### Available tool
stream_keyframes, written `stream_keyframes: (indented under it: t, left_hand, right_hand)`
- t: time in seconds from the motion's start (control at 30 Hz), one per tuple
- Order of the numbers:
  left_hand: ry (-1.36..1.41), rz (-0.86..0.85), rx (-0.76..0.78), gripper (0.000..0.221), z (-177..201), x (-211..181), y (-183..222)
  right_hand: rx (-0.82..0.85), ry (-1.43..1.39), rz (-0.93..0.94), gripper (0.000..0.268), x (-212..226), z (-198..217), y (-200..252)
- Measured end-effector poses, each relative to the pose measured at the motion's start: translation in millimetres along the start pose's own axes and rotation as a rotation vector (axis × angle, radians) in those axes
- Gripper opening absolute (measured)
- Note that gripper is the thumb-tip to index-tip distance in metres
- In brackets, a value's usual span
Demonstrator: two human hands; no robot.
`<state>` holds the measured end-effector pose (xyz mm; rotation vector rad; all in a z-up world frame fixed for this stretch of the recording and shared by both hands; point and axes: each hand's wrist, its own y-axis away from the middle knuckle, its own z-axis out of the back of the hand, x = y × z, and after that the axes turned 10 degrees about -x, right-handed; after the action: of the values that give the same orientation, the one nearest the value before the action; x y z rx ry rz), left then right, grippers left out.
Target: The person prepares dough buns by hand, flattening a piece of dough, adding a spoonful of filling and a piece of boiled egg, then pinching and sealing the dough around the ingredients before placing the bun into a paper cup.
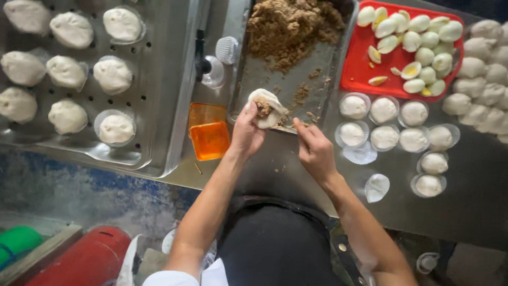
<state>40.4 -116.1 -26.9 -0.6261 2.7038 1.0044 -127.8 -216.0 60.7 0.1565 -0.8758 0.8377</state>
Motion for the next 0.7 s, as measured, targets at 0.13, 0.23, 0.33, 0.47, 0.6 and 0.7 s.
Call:
stream_keyframes:
  t: [0.13, 0.23, 0.33, 0.47, 0.6, 0.7]
  left_hand:
    - [-0.183, -0.050, -0.062, 0.032, -15, -3, 16]
    - [-0.284, -0.095, -0.091, 0.038, -23, 4, 24]
    - [-0.269, -0.058, -0.105, 0.038, -22, 3, 26]
    - [-0.308, -0.072, -0.138, 0.039, -17, 3, 32]
    - [-0.293, -0.043, -0.083, 0.038, -24, 5, 34]
    - [-0.280, -0.019, -0.068, 0.040, -19, 7, 32]
  right_hand:
    - [-0.043, 0.061, -0.066, 0.050, 29, 16, 12]
    - [-0.022, 0.152, -0.122, 0.047, 39, 17, 7]
    - [-0.057, 0.128, -0.157, 0.044, 38, 24, 7]
    - [-0.011, 0.093, -0.158, 0.048, 42, 27, 22]
    - [-0.027, 0.109, -0.212, 0.044, 34, 26, 21]
    - [-0.030, 0.144, -0.233, 0.040, 14, 22, 23]
